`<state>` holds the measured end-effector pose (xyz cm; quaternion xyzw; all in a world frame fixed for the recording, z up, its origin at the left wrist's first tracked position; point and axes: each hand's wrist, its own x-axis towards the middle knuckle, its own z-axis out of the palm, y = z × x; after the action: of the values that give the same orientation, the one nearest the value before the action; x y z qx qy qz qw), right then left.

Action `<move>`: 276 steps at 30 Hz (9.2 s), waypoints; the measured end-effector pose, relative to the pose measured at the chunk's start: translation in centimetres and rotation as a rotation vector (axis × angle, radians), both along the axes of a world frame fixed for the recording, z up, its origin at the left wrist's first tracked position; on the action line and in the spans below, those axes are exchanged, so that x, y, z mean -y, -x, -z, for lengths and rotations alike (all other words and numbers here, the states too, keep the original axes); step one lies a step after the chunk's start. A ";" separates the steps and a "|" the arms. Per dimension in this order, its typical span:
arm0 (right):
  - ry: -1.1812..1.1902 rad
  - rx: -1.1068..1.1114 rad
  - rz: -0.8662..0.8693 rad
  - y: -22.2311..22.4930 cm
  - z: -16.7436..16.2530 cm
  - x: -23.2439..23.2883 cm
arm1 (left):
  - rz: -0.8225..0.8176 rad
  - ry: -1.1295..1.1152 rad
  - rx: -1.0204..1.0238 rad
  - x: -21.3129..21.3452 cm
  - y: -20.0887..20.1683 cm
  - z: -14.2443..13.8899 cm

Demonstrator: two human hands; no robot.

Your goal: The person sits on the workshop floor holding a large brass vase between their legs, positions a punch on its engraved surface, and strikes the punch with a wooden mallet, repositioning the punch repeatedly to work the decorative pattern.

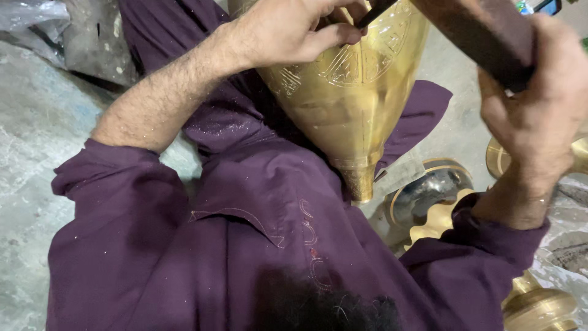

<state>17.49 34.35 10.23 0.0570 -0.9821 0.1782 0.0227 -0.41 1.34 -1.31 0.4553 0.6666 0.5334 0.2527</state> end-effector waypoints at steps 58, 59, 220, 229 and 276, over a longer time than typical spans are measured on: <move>0.340 -0.095 0.264 -1.0 1.0 2.8 | 0.129 -0.205 -0.207 -0.1 0.5 -2.1; 0.071 -0.158 0.188 -1.3 1.3 2.8 | 0.149 -0.186 -0.203 -0.2 0.7 -2.2; -0.323 0.086 -0.340 7.5 -6.3 4.4 | -0.524 -0.291 0.025 1.6 -8.3 2.4; -0.277 -0.095 -0.214 3.0 -5.6 4.1 | -0.238 -0.338 0.006 2.2 -5.1 0.2; 0.248 -0.024 0.732 -11.8 9.8 12.7 | 0.693 -0.136 -0.362 -5.5 2.6 -2.3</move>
<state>29.29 21.61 0.47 -0.2984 -0.9081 0.2752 0.1032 -3.04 6.86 1.00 0.7555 0.4704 0.3708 0.2654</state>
